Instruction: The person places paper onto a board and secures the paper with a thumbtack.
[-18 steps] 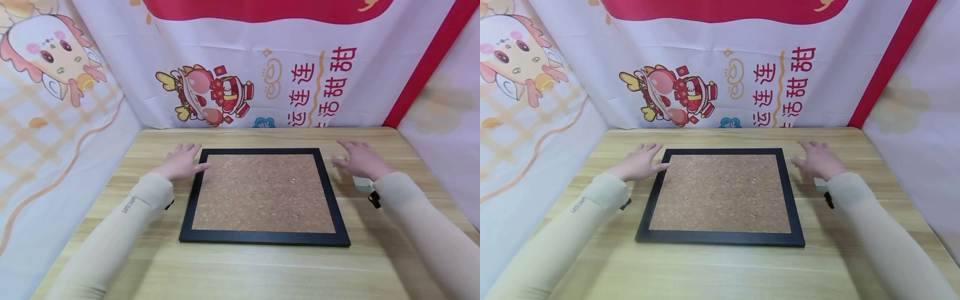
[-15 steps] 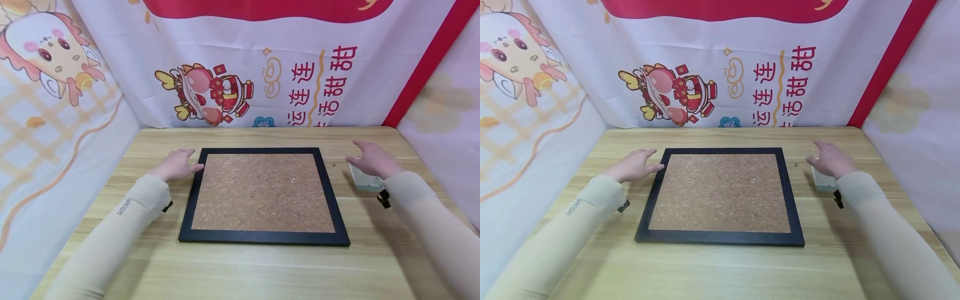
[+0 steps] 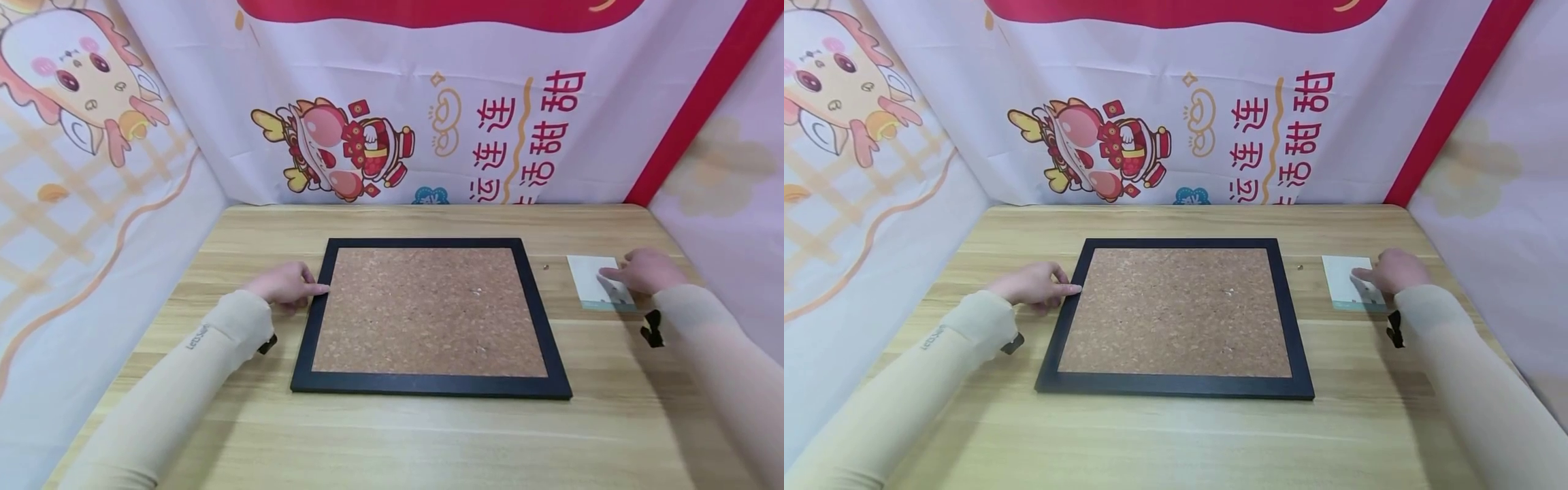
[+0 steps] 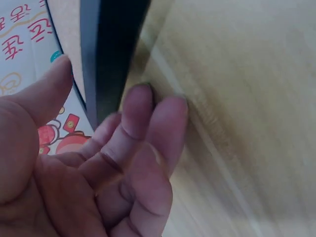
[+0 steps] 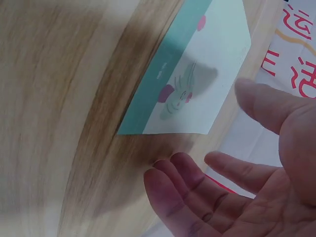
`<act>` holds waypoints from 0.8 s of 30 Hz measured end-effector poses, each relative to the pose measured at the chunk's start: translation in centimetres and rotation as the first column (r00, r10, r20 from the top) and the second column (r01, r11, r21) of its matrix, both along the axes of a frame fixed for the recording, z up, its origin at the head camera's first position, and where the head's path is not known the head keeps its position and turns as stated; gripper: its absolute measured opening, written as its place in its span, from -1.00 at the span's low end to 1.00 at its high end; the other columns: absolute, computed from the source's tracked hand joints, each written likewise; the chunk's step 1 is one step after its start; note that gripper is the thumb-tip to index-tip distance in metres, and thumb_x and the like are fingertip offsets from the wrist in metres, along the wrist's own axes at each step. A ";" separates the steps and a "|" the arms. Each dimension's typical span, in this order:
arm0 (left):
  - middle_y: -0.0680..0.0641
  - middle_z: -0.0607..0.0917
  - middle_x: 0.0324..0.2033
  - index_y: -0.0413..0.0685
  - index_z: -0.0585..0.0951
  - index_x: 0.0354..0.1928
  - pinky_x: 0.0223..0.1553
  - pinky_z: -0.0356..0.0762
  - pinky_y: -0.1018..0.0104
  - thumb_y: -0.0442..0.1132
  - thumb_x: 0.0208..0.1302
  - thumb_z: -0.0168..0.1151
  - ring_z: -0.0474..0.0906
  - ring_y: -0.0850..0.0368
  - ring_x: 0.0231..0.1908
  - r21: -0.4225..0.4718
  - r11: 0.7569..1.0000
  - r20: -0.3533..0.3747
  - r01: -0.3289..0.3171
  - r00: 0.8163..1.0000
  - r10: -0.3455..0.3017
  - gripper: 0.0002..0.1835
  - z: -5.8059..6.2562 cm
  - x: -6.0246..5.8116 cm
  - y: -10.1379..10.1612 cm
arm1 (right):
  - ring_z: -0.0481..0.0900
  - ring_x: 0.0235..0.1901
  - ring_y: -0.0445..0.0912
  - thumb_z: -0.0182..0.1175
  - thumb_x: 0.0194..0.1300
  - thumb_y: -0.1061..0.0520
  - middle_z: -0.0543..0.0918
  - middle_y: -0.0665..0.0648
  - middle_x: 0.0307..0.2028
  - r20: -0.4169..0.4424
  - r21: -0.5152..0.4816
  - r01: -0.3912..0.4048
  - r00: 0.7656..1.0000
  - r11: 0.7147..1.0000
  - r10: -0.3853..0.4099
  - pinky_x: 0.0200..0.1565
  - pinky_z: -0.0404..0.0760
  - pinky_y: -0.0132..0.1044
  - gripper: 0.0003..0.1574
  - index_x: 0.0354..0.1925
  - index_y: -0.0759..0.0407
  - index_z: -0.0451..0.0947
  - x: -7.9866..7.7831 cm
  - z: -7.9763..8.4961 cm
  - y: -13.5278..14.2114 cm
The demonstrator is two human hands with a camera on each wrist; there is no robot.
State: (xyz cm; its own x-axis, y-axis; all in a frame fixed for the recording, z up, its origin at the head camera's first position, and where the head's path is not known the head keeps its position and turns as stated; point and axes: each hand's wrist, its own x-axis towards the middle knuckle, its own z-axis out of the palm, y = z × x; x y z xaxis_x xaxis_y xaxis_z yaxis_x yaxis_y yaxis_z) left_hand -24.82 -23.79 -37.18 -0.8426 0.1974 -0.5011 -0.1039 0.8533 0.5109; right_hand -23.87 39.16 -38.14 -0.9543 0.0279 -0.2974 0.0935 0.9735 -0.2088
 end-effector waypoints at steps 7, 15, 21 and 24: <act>-0.14 0.62 -0.54 -0.19 0.48 -0.35 -0.54 0.53 0.25 0.04 0.40 0.21 0.47 0.12 -0.65 -0.061 0.992 -0.021 0.107 0.994 -0.109 -0.60 -0.8 0.0 -0.2 | 0.40 -0.51 0.06 0.18 0.16 -0.53 0.39 0.21 -0.58 0.077 -0.011 0.065 0.995 0.998 -0.063 -0.43 0.42 -0.14 -0.07 -0.51 0.36 0.45 -0.2 0.2 -1.9; -0.15 0.64 -0.57 -0.23 0.44 -0.39 -0.54 0.56 0.27 -0.08 0.29 0.36 0.55 0.11 -0.64 -0.034 0.995 -0.011 0.089 0.996 -0.090 -0.63 -0.7 -0.3 0.3 | 0.43 -0.40 0.13 0.34 0.14 -0.37 0.42 0.26 -0.51 0.082 0.065 -0.006 0.997 0.998 0.001 -0.34 0.44 -0.10 -0.03 -0.27 0.62 0.48 -1.2 -0.2 -2.7; -0.16 0.65 -0.55 -0.24 0.42 -0.36 -0.49 0.61 0.24 -0.11 0.29 0.36 0.61 0.07 -0.60 -0.035 0.998 0.024 0.060 0.998 -0.059 -0.63 -0.3 -0.4 0.6 | 0.42 -0.41 0.13 0.39 0.11 -0.31 0.43 0.25 -0.53 0.054 0.066 -0.005 0.999 0.998 0.001 -0.35 0.44 -0.10 -0.09 -0.31 0.60 0.49 -1.8 -0.3 -2.6; -0.16 0.65 -0.54 -0.23 0.42 -0.34 -0.49 0.61 0.24 -0.10 0.29 0.35 0.61 0.08 -0.59 -0.031 0.999 0.037 0.044 0.998 -0.043 -0.63 -0.4 -0.4 0.6 | 0.41 -0.43 0.12 0.40 0.09 -0.33 0.40 0.23 -0.54 0.026 0.056 -0.007 1.000 0.998 0.006 -0.35 0.45 -0.09 -0.10 -0.38 0.56 0.47 -1.8 -0.6 -2.2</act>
